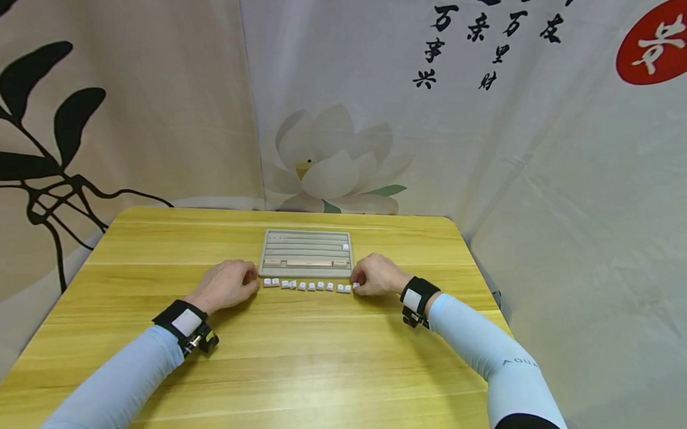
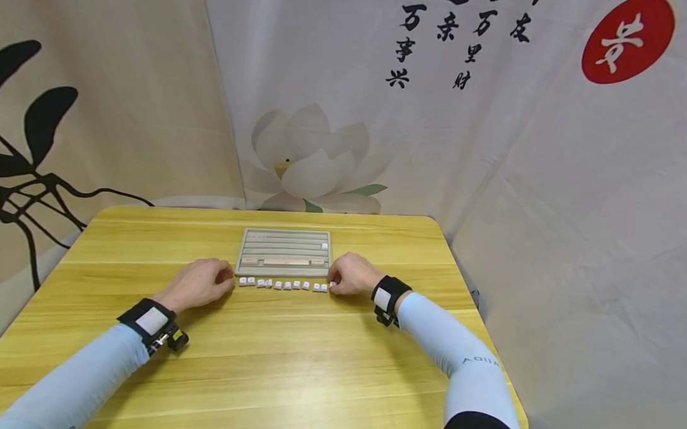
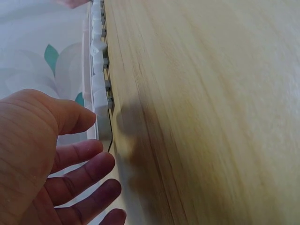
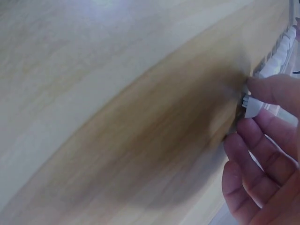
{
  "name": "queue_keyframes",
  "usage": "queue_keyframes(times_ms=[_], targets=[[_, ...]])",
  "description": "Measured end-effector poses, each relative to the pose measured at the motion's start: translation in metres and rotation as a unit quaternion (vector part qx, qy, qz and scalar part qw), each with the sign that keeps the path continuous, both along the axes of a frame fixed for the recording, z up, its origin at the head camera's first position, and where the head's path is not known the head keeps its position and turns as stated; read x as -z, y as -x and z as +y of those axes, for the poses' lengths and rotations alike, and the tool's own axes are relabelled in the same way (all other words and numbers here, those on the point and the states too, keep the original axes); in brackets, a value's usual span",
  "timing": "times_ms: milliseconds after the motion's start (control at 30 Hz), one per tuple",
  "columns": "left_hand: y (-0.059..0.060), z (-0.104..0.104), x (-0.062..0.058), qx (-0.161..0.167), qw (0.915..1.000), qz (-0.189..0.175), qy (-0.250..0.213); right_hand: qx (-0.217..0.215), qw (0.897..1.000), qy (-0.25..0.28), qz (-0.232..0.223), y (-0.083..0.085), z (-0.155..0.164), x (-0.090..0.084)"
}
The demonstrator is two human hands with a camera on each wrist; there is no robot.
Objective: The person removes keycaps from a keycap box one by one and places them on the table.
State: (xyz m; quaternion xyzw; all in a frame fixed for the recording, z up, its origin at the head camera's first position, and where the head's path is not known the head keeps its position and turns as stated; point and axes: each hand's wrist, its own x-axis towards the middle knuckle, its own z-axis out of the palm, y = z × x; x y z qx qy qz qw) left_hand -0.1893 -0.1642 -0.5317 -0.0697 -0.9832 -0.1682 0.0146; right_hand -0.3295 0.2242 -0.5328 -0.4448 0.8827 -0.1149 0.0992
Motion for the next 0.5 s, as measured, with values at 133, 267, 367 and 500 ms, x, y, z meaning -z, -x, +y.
queue_keyframes(times_ms=[133, 267, 367, 500], targets=[[-0.0001, 0.0005, 0.0003, -0.001, 1.0, -0.002, 0.001, -0.007, 1.0, 0.008, 0.002, 0.0022, 0.0022, 0.0029], [0.0001, 0.0007, 0.0002, -0.001, 1.0, -0.004, 0.003, -0.008, 1.0, 0.019, 0.001, 0.0037, 0.0037, 0.0021], [0.0004, 0.0006, 0.0001, -0.001, 1.0, -0.005, 0.004, -0.005, 1.0, 0.023, -0.001, 0.0036, 0.0041, -0.0011], [0.0008, 0.0006, -0.0001, -0.001, 1.0, -0.006, 0.003, 0.004, 1.0, 0.024, 0.003, 0.0036, 0.0037, -0.0066]])
